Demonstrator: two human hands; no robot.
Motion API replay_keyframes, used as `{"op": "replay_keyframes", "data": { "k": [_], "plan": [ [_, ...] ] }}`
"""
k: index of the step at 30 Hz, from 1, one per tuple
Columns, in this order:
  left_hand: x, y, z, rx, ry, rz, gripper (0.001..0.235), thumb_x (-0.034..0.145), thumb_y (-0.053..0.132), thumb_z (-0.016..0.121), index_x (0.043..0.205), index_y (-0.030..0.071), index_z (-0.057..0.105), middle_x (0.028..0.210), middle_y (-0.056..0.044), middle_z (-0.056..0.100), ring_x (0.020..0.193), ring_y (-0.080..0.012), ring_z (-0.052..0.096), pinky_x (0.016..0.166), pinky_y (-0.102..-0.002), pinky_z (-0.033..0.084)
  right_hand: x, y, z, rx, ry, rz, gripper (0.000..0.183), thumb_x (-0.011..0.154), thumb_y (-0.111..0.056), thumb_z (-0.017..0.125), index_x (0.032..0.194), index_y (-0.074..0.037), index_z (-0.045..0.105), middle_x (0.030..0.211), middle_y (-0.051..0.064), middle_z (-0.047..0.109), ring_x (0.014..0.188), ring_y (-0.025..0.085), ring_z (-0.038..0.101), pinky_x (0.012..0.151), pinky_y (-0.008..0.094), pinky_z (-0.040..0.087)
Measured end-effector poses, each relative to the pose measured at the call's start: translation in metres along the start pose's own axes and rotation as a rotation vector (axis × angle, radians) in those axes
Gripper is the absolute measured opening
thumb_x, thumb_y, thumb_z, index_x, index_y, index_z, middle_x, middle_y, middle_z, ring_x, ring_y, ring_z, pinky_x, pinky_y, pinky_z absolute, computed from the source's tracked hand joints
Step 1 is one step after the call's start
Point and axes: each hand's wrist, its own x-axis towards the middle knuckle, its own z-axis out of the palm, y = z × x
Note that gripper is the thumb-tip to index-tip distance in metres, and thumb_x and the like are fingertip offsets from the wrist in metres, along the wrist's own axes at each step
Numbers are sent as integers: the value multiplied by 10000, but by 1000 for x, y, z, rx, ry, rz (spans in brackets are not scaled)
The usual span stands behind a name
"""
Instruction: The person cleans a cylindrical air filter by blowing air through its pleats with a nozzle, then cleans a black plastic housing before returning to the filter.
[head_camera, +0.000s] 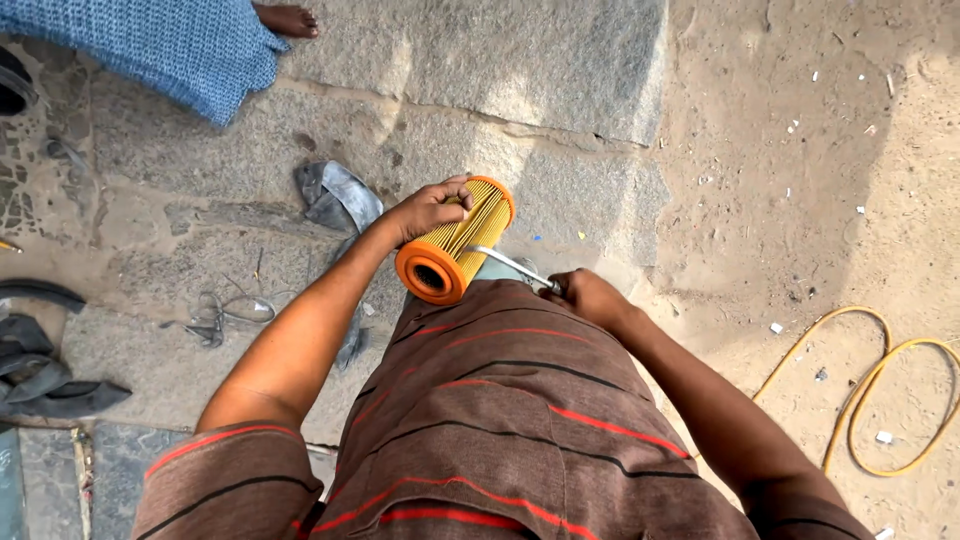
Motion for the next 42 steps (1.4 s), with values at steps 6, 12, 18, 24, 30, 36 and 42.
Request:
{"op": "replay_keyframes", "data": {
  "k": [6,12,18,24,30,36,42],
  "plan": [
    [3,-19,-3,30,-29,-19,366,837,270,625,1175,195,746,1717,-127,190,1524,-328,330,1161,-420,368,4,4,-1,-101,24,308,374,1031,-297,598,805,-18,700,624,166,666,501,261,570,547,441,510],
    [14,-32,-2,-51,-1,56,318,844,263,635,1107,158,780,1708,-167,259,1544,-331,345,1168,-416,386,9,18,-14,-164,63,249,326,989,-279,629,810,-19,712,596,141,658,473,243,574,538,431,494],
    [12,-7,-5,14,-16,54,249,864,322,694,1057,172,741,1691,-204,224,1553,-358,264,1194,-437,300,10,4,-6,-110,-56,49,285,969,-278,618,848,-40,717,588,128,668,482,262,593,520,446,524],
    [6,-15,-10,119,-38,-3,222,840,371,736,939,174,713,1703,-177,246,1527,-393,313,1176,-475,329,10,8,7,-196,83,113,309,981,-251,627,793,-17,701,618,148,648,507,246,578,562,428,527],
    [-2,-2,-4,-15,-27,-64,219,788,357,755,915,185,709,1696,-159,215,1496,-366,367,1117,-464,403,10,13,-2,-110,-40,312,348,1017,-267,581,795,-22,688,587,133,626,475,235,529,518,435,490],
    [7,-19,-9,-4,-67,25,188,807,314,738,907,157,714,1692,-179,340,1533,-341,363,1147,-445,369,7,-2,10,-48,-82,129,278,963,-286,612,821,-60,687,570,110,638,475,226,546,515,431,485],
    [-9,-4,-8,53,-45,-19,273,808,290,668,1052,193,742,1699,-125,208,1498,-324,367,1140,-404,381,6,8,24,-71,64,165,307,964,-259,640,814,3,699,601,166,655,487,260,594,546,437,498]
  ]
}}
